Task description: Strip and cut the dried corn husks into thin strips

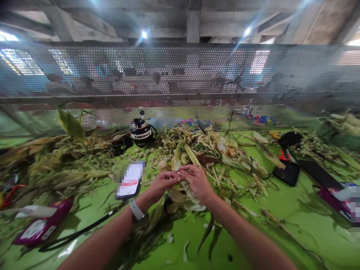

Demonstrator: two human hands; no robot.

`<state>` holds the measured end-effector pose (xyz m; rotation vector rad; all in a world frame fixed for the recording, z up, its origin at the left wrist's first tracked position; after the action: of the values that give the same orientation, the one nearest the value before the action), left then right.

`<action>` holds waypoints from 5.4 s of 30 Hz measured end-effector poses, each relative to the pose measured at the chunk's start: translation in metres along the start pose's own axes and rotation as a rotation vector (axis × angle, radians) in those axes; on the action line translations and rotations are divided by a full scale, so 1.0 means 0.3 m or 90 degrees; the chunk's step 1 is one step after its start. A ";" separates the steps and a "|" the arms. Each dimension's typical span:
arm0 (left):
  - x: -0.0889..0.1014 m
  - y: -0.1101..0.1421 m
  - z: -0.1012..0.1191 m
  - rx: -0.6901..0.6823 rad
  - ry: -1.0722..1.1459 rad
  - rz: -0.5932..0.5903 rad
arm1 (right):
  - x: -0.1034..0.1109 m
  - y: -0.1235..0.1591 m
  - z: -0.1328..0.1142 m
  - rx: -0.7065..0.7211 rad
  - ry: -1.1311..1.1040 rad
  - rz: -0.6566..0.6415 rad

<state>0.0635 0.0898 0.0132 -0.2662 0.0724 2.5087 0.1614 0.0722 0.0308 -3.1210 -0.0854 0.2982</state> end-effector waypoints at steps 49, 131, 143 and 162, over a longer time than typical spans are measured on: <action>0.054 0.034 0.005 0.251 -0.137 -0.079 | -0.027 -0.006 -0.031 -0.047 -0.259 -0.149; 0.156 -0.035 -0.047 0.153 0.282 0.098 | -0.201 0.153 0.083 -0.053 1.053 -0.208; 0.155 -0.030 -0.043 0.161 0.300 0.104 | -0.158 0.101 0.081 -0.053 1.119 -0.256; 0.208 -0.028 -0.037 0.166 0.278 0.140 | 0.027 0.197 -0.125 -0.063 1.137 -0.145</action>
<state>0.0207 0.1310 -0.0105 -0.7245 0.6300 2.5731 0.1796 0.0135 0.0653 -2.1786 -0.3720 -2.2628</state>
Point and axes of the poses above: each hand's wrist, its own y-axis away from the middle knuckle, its own x-axis out of the back of the hand, z = x × y, the point moved 9 cm from there along -y, towards the middle knuckle, and after that the axes turned 6 degrees about -z, right-handed, at the moved point
